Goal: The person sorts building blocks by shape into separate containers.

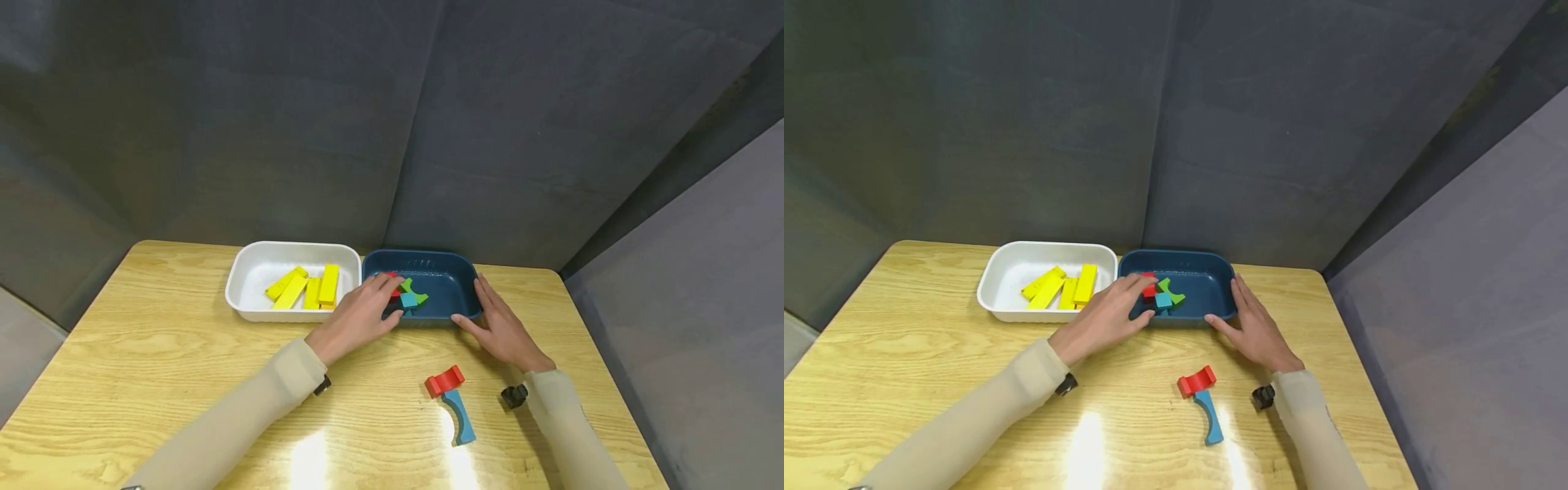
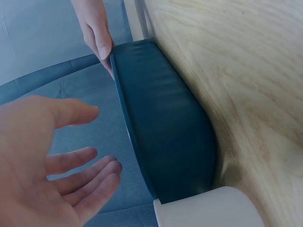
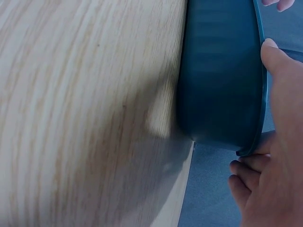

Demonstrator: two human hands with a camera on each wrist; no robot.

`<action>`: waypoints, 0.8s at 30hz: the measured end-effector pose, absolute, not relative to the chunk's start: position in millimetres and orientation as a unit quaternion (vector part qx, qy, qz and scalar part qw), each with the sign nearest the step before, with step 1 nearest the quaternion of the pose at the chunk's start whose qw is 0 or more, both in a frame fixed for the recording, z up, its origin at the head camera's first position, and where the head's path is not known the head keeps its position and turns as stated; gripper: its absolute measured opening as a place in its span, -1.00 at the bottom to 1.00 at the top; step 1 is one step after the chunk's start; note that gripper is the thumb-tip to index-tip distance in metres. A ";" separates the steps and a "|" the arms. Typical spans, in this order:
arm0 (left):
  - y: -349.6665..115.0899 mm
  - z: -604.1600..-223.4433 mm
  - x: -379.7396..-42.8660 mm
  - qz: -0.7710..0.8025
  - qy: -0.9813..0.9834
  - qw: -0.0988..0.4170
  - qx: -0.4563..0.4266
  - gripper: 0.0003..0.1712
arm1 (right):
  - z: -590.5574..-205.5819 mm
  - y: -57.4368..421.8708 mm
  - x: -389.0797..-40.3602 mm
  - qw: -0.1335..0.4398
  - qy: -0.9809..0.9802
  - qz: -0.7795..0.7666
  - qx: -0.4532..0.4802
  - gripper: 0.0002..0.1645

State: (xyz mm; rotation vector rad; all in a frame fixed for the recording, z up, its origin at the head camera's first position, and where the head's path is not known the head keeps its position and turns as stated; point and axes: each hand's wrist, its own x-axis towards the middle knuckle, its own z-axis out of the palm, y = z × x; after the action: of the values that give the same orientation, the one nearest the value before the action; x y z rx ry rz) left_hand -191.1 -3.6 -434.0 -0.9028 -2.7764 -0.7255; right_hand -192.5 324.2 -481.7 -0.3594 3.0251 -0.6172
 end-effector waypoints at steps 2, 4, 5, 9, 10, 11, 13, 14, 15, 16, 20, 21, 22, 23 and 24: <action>-5.8 -434.4 -187.8 -0.244 -0.920 0.064 -0.300 -0.27 | -482.1 324.4 -192.5 0.017 0.973 -0.199 -0.116 0.29; -8.2 -435.4 -184.2 -0.248 -0.917 0.064 -0.304 -0.27 | -482.5 324.4 -192.5 0.018 0.973 -0.199 -0.116 0.29; -9.3 -436.0 -182.3 -0.251 -0.916 0.063 -0.307 -0.28 | -482.6 324.5 -192.4 0.018 0.973 -0.199 -0.116 0.29; -13.1 -438.3 -174.3 -0.253 -0.911 0.067 -0.319 -0.30 | -482.5 324.2 -191.8 0.018 0.973 -0.200 -0.116 0.29; -13.8 -438.7 -172.4 -0.252 -0.910 0.069 -0.321 -0.30 | -482.4 324.1 -191.7 0.017 0.973 -0.200 -0.116 0.29; -14.4 -438.9 -170.3 -0.253 -0.910 0.069 -0.321 -0.30 | -482.3 324.0 -191.4 0.017 0.972 -0.203 -0.116 0.29; -15.8 -438.8 -165.7 -0.255 -0.911 0.069 -0.317 -0.30 | -482.5 323.8 -191.3 0.017 0.972 -0.204 -0.117 0.29; -16.5 -438.8 -163.4 -0.257 -0.911 0.069 -0.316 -0.30 | -482.6 323.9 -191.2 0.017 0.971 -0.205 -0.118 0.29; -17.0 -438.8 -161.1 -0.262 -0.910 0.068 -0.314 -0.30 | -482.7 323.8 -191.1 0.018 0.971 -0.205 -0.119 0.29; -17.6 -438.7 -158.9 -0.267 -0.909 0.067 -0.314 -0.29 | -482.8 323.9 -191.1 0.017 0.971 -0.205 -0.120 0.28; -18.8 -441.0 -151.3 -0.277 -0.905 0.067 -0.316 -0.29 | -482.5 324.0 -191.4 0.016 0.971 -0.206 -0.119 0.29; -18.9 -442.0 -149.3 -0.280 -0.903 0.067 -0.318 -0.29 | -482.4 324.1 -191.6 0.016 0.971 -0.206 -0.118 0.29; -18.6 -443.1 -147.5 -0.280 -0.903 0.065 -0.320 -0.29 | -482.0 324.5 -191.8 0.016 0.971 -0.207 -0.117 0.29; -18.0 -444.5 -145.5 -0.280 -0.902 0.063 -0.321 -0.29 | -481.6 324.7 -192.1 0.016 0.971 -0.208 -0.116 0.29; -17.2 -445.8 -143.4 -0.283 -0.901 0.059 -0.323 -0.30 | -481.0 324.8 -192.1 0.016 0.971 -0.208 -0.116 0.29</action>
State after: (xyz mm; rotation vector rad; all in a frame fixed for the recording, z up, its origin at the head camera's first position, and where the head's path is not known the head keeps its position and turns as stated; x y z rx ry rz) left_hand -143.4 -17.2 -445.8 -0.9790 -2.7293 -0.8556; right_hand -192.1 324.8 -481.0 -0.3618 3.0204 -0.6457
